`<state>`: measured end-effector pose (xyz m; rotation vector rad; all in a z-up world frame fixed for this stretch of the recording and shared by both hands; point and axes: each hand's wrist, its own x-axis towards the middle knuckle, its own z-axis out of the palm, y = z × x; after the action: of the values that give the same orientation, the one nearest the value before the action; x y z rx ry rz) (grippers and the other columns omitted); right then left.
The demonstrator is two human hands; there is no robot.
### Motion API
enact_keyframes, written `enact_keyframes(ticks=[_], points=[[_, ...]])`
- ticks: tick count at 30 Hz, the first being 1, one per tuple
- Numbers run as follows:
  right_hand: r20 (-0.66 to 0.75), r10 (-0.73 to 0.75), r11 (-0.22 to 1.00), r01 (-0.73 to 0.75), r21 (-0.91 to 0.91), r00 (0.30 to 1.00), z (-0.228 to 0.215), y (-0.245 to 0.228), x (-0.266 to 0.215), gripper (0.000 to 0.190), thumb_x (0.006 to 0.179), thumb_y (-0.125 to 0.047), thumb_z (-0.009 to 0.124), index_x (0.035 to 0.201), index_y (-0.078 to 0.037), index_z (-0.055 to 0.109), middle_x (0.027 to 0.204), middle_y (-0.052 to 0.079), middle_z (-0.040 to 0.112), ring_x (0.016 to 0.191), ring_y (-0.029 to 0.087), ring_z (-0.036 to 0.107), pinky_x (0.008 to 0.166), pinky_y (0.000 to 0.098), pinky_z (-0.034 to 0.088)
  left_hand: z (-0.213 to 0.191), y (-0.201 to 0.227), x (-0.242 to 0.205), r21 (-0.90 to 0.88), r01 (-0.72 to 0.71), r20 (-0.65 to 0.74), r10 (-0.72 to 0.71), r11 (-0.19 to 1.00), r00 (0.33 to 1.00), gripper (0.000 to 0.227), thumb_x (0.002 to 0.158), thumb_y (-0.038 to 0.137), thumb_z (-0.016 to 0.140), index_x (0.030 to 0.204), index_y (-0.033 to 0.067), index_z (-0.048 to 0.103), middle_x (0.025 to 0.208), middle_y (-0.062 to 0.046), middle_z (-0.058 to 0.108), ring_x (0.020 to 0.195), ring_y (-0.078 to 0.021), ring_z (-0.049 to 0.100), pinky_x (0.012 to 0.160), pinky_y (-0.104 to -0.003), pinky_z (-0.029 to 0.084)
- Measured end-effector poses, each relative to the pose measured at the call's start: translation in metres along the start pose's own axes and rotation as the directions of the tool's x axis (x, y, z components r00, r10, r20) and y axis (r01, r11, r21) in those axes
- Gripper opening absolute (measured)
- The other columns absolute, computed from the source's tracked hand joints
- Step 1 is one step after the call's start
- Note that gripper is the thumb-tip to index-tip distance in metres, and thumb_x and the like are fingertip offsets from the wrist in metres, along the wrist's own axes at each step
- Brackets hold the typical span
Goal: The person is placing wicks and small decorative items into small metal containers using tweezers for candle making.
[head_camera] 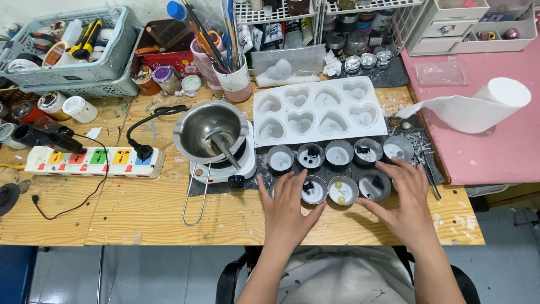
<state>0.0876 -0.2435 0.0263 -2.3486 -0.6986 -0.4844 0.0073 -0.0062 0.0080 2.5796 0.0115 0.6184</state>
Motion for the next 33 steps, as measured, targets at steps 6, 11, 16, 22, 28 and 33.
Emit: enact_keyframes(ticks=[6,11,16,22,28,33], points=[[0.102,-0.037,0.997,0.029,0.076,0.994,0.001,-0.012,0.012,0.062,0.077,-0.033,0.083,0.132,-0.012,0.062,0.136,0.013,0.063,0.141,0.032,0.049,0.124,0.0565,0.025,0.001,-0.003,-0.001,-0.091,0.031,-0.041,-0.035,0.995,0.999,0.078,0.078,0.042,0.084,0.141,0.0065,0.055,0.128,-0.01,0.065,0.131,-0.0277,0.054,0.121,-0.069,0.001],[0.119,-0.077,0.993,0.064,0.104,0.99,0.01,-0.03,0.036,0.057,0.083,-0.031,0.08,0.134,-0.011,0.062,0.132,0.015,0.064,0.135,0.033,0.052,0.118,0.0517,0.033,-0.009,-0.003,-0.005,-0.152,0.055,-0.103,-0.071,0.987,0.992,0.078,0.078,0.042,0.086,0.14,0.0077,0.056,0.13,-0.01,0.065,0.131,-0.027,0.056,0.125,-0.065,0.003],[0.246,-0.074,0.997,0.064,0.051,0.967,-0.002,-0.047,0.049,0.073,0.071,-0.038,0.086,0.133,-0.011,0.06,0.125,0.014,0.064,0.13,0.036,0.051,0.111,0.0512,0.036,-0.019,-0.01,-0.008,-0.204,0.098,-0.107,-0.121,0.974,0.987,0.08,0.075,0.042,0.088,0.14,0.0086,0.055,0.129,-0.011,0.065,0.131,-0.0267,0.056,0.125,-0.063,0.004],[0.343,-0.11,0.985,0.149,-0.09,0.933,0.006,-0.045,0.033,0.092,0.057,-0.04,0.091,0.134,-0.007,0.052,0.122,0.011,0.066,0.129,0.034,0.051,0.118,0.0618,0.018,-0.031,-0.022,-0.012,-0.269,0.146,-0.096,-0.177,0.952,0.979,0.083,0.074,0.041,0.089,0.143,0.0105,0.053,0.127,-0.009,0.068,0.127,-0.0246,0.06,0.127,-0.061,0.011],[0.313,-0.132,0.99,0.11,0.088,0.94,0.028,-0.064,0.03,0.087,0.062,-0.034,0.089,0.137,-0.007,0.053,0.113,0.006,0.071,0.124,0.028,0.056,0.121,0.0612,0.017,-0.043,-0.021,-0.01,-0.292,0.131,-0.197,-0.194,0.947,0.961,0.08,0.075,0.031,0.09,0.142,0.0089,0.053,0.129,-0.011,0.067,0.129,-0.0299,0.059,0.126,-0.06,0.017],[0.262,-0.159,0.987,0.145,0.073,0.952,0.05,-0.067,0.029,0.083,0.067,-0.036,0.09,0.137,-0.008,0.053,0.115,0.006,0.07,0.124,0.029,0.056,0.121,0.0604,0.02,-0.047,-0.015,-0.01,-0.467,0.247,-0.113,-0.335,0.849,0.936,0.078,0.075,0.022,0.089,0.142,0.0086,0.053,0.134,-0.014,0.063,0.127,-0.0315,0.061,0.106,-0.044,0.049]])
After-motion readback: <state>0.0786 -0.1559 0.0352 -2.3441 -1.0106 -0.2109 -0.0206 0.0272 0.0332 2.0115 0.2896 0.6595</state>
